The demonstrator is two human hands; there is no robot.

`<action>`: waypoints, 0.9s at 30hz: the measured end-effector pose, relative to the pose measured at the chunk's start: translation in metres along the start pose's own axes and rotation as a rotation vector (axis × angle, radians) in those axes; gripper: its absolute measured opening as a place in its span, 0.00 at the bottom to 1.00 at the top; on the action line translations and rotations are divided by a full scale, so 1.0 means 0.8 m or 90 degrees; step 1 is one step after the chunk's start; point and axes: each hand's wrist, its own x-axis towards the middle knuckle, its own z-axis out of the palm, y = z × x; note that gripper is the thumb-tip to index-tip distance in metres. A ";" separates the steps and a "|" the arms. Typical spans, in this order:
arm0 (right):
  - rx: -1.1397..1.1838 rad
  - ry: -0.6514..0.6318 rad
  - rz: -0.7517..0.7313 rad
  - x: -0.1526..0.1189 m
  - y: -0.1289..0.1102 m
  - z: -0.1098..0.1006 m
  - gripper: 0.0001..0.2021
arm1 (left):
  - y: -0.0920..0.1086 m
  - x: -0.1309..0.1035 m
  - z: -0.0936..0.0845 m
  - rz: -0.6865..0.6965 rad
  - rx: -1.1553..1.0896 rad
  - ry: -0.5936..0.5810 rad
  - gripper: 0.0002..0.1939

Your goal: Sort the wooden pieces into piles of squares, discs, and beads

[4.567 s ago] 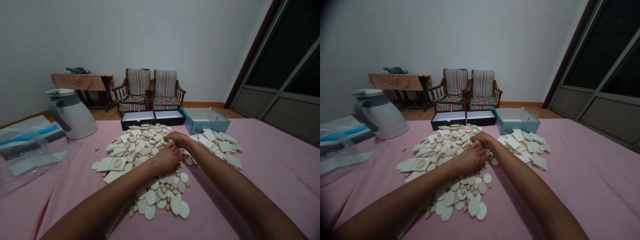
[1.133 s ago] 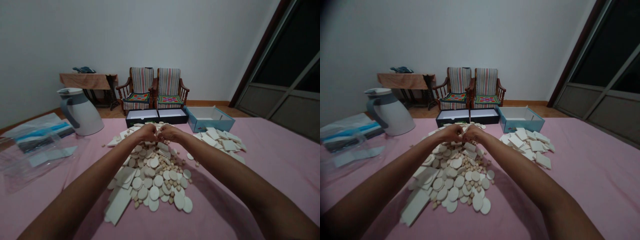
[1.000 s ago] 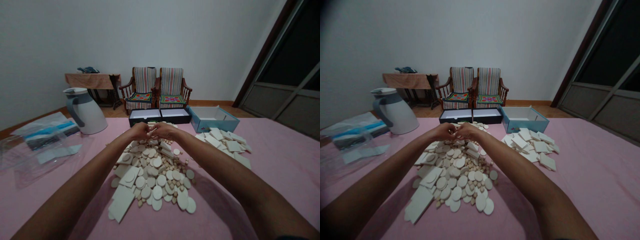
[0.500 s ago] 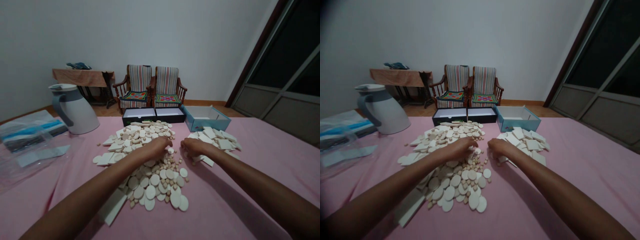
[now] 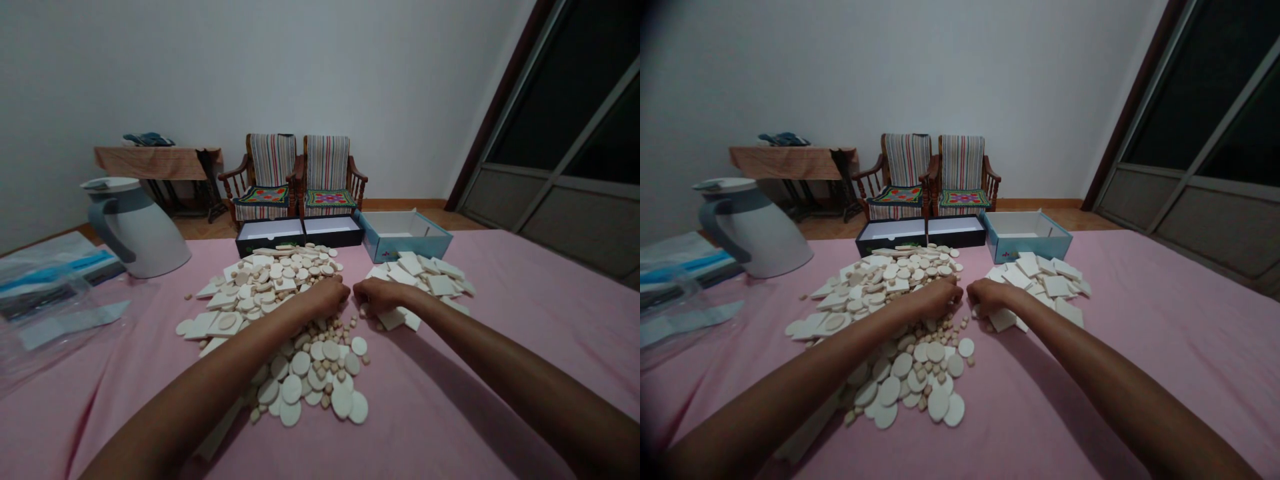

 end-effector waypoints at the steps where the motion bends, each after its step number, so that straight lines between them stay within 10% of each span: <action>1: 0.002 -0.012 -0.010 0.002 0.002 0.000 0.19 | -0.001 0.001 0.000 -0.005 -0.002 -0.002 0.08; 12: 0.100 -0.055 -0.091 -0.012 0.002 -0.013 0.12 | -0.002 0.007 0.013 -0.034 -0.043 0.002 0.09; 19: 0.048 0.010 -0.023 -0.031 -0.028 0.023 0.19 | 0.001 0.009 0.016 -0.042 -0.077 0.035 0.07; 27: 0.072 0.043 -0.013 -0.022 -0.045 0.051 0.15 | -0.021 -0.033 -0.039 -0.068 -0.111 0.165 0.05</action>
